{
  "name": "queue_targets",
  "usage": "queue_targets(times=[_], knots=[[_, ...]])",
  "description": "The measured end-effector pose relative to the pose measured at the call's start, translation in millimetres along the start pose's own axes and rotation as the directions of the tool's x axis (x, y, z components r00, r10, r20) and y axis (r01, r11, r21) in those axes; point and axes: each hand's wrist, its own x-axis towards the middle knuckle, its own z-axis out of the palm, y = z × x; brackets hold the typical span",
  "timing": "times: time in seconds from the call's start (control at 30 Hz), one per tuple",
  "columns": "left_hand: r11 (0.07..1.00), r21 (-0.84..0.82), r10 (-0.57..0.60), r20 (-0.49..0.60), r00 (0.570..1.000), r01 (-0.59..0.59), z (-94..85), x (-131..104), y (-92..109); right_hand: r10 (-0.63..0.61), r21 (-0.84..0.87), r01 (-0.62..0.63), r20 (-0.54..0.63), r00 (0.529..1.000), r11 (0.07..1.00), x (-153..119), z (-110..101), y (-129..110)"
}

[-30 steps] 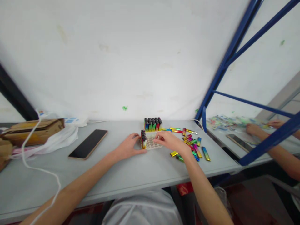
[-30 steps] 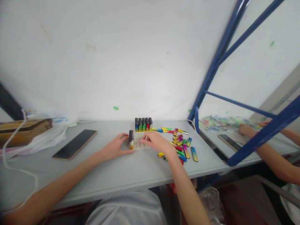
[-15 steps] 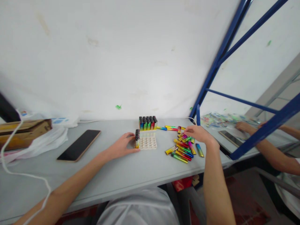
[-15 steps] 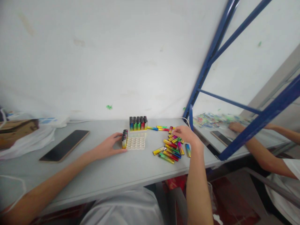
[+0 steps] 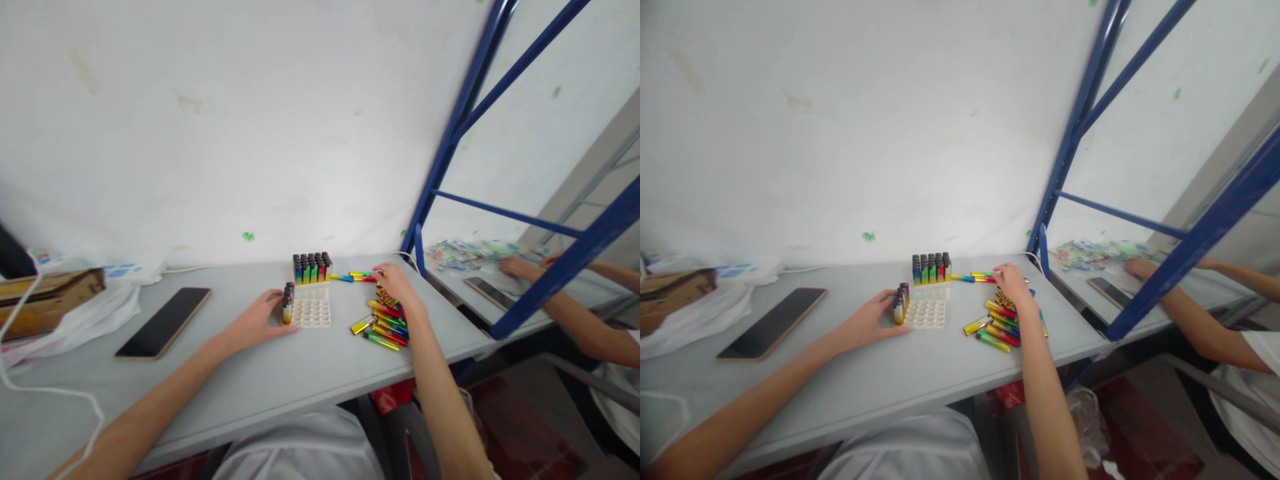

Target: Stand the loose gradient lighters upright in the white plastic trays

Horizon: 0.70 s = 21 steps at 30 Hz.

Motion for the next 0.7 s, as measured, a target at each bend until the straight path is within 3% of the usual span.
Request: queue_targets(times=[0.13, 0.5, 0.6, 0.7], knots=[[1.0, -0.007, -0.014, 0.014, 1.0, 0.014, 0.8, 0, 4, -0.058, -0.027, 0.063, 0.174, 0.983, 0.998, 1, 21, -3], [1.0, -0.008, -0.016, 0.013, 1.0, 0.016, 3.0, 0, 3, 0.021, -0.136, -0.001, 0.148, 0.989, 0.991, -5, 24, -3], [1.0, -0.004, -0.012, 0.009, 1.0, 0.012, 2.2, -1, 4, -0.007, -0.049, 0.013, 0.105, 0.994, 0.999, -2, 21, -6], [1.0, -0.004, -0.018, 0.02, 1.0, 0.019, 1.4, -1, 5, 0.011, 0.208, -0.006, -0.023, 1.0, 0.978, 3, 17, -9]])
